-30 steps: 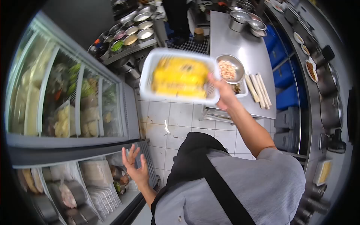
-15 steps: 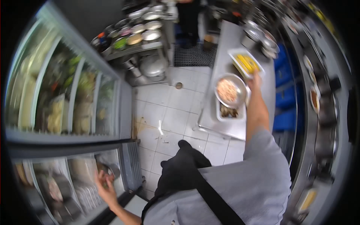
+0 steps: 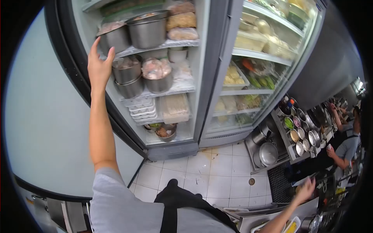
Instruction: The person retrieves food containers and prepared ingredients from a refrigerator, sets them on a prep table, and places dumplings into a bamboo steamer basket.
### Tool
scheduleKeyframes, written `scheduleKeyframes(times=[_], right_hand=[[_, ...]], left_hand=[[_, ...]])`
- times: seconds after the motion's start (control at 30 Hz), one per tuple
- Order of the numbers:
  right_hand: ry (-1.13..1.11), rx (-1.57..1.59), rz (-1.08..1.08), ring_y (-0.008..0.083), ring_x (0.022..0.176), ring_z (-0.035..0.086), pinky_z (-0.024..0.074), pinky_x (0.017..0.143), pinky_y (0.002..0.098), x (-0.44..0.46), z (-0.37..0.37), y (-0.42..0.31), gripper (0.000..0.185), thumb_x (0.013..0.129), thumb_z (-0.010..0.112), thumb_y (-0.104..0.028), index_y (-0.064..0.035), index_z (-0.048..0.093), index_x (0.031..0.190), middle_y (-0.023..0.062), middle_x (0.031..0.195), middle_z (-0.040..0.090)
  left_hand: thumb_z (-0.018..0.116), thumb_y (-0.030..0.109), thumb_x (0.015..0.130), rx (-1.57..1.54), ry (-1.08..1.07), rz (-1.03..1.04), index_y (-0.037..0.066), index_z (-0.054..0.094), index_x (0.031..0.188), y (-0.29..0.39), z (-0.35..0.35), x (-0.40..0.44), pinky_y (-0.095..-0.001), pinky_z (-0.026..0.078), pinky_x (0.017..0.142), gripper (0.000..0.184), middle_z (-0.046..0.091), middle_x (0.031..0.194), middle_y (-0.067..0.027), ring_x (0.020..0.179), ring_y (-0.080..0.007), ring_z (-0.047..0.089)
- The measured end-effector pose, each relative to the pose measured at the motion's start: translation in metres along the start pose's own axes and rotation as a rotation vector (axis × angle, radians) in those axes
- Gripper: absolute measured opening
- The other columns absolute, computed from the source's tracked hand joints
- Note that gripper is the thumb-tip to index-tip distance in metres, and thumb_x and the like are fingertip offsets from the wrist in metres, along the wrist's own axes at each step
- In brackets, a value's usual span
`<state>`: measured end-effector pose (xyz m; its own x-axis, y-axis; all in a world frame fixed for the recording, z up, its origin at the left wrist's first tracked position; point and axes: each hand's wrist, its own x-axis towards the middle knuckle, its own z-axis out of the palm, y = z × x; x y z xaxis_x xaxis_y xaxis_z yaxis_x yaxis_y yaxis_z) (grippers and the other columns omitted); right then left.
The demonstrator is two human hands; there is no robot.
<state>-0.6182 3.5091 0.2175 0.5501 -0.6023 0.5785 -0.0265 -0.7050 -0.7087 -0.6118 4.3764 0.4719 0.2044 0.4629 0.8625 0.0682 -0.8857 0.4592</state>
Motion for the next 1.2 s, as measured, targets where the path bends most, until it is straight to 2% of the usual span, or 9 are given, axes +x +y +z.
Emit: scheduleKeyframes(times=[0.13, 0.17, 0.27, 0.43, 0.6, 0.83, 1.0, 1.03, 1.2], right_hand=[[-0.931, 0.866, -0.192, 0.0309, 0.141, 0.044, 0.0432, 0.112, 0.0449, -0.108, 0.132, -0.377, 0.07, 0.09, 0.071, -0.007, -0.0027, 0.04, 0.152, 0.0169, 0.162, 0.031], [-1.012, 0.845, -0.436, 0.0341, 0.146, 0.037, 0.0404, 0.114, 0.0477, -0.124, 0.136, -0.446, 0.081, 0.086, 0.075, -0.007, -0.0061, 0.034, 0.156, 0.0175, 0.161, 0.033], [-1.014, 0.993, -0.655, 0.0352, 0.141, 0.045, 0.0436, 0.111, 0.0467, -0.143, 0.183, -0.607, 0.094, 0.08, 0.084, -0.032, -0.0093, 0.033, 0.156, 0.0229, 0.149, 0.048], [-0.776, 0.505, -0.85, 0.0346, 0.117, 0.064, 0.0515, 0.096, 0.0412, -0.155, 0.28, -0.757, 0.099, 0.073, 0.084, -0.056, -0.0046, 0.044, 0.148, 0.0266, 0.123, 0.066], [-0.763, 0.374, -0.757, 0.0349, 0.108, 0.068, 0.0541, 0.089, 0.0399, -0.161, 0.311, -0.782, 0.104, 0.061, 0.088, -0.062, 0.0101, 0.056, 0.129, 0.0267, 0.117, 0.068], [-0.479, 0.66, -0.695, 0.0238, 0.073, 0.07, 0.0558, 0.073, 0.0385, -0.182, 0.321, -0.765, 0.069, 0.055, 0.092, -0.062, -0.0011, 0.068, 0.078, 0.0127, 0.078, 0.072], [-0.513, 1.06, -0.561, 0.0288, 0.093, 0.071, 0.0561, 0.083, 0.038, -0.203, 0.27, -0.721, 0.065, 0.054, 0.095, -0.046, -0.0028, 0.075, 0.098, 0.0175, 0.1, 0.072], [-0.448, 1.124, -0.511, 0.0327, 0.09, 0.071, 0.0559, 0.084, 0.0388, -0.208, 0.26, -0.707, 0.067, 0.051, 0.095, -0.045, -0.0024, 0.074, 0.098, 0.0175, 0.097, 0.072], [-0.332, 1.053, -0.402, 0.033, 0.08, 0.069, 0.0538, 0.074, 0.0393, -0.224, 0.188, -0.59, 0.063, 0.046, 0.098, -0.041, -0.0048, 0.061, 0.082, 0.0179, 0.074, 0.067]], left_hand=[[0.078, 0.044, 0.082, 0.031, -0.036, 0.065, 0.013, 0.06, 0.126, -0.06, 0.042, 0.063, -0.0459, 0.047, 0.097, 0.057, 0.061, 0.117, -0.0264, 0.111, -0.0441, 0.058], [0.079, 0.044, 0.081, 0.06, -0.025, 0.046, 0.011, 0.059, 0.115, -0.062, 0.048, 0.07, -0.0474, 0.049, 0.092, 0.052, 0.062, 0.111, -0.0253, 0.106, -0.0435, 0.06], [0.079, 0.044, 0.081, 0.092, -0.085, -0.079, 0.011, 0.055, 0.112, -0.057, 0.054, 0.075, -0.0489, 0.05, 0.089, 0.051, 0.061, 0.111, -0.025, 0.102, -0.0428, 0.061], [0.078, 0.044, 0.082, 0.077, 0.003, -0.048, 0.013, 0.047, 0.12, -0.06, 0.055, 0.079, -0.0515, 0.05, 0.091, 0.058, 0.057, 0.116, -0.0251, 0.107, -0.0452, 0.062], [0.08, 0.047, 0.08, 0.085, -0.077, -0.17, 0.012, 0.051, 0.122, -0.053, 0.062, 0.086, -0.0523, 0.05, 0.094, 0.062, 0.053, 0.122, -0.0289, 0.108, -0.049, 0.061], [0.085, 0.054, 0.071, 0.143, 0.004, -0.147, 0.011, 0.073, 0.112, -0.067, 0.064, 0.095, -0.0485, 0.05, 0.096, 0.061, 0.063, 0.12, -0.0291, 0.109, -0.0445, 0.063], [0.081, 0.036, 0.085, -0.293, 0.017, 0.157, 0.008, 0.079, 0.106, -0.054, 0.037, 0.063, -0.0331, 0.052, 0.089, 0.035, 0.076, 0.11, -0.007, 0.1, -0.0199, 0.071], [0.082, 0.04, 0.084, -0.154, 0.01, -0.003, 0.009, 0.079, 0.106, -0.047, 0.028, 0.05, -0.0337, 0.054, 0.085, 0.039, 0.077, 0.11, -0.0064, 0.095, -0.0191, 0.071], [0.083, 0.048, 0.08, -0.207, 0.037, 0.219, -0.001, 0.072, 0.097, -0.051, 0.015, -0.012, -0.038, 0.053, 0.084, 0.053, 0.073, 0.097, -0.0143, 0.09, -0.0293, 0.068]])
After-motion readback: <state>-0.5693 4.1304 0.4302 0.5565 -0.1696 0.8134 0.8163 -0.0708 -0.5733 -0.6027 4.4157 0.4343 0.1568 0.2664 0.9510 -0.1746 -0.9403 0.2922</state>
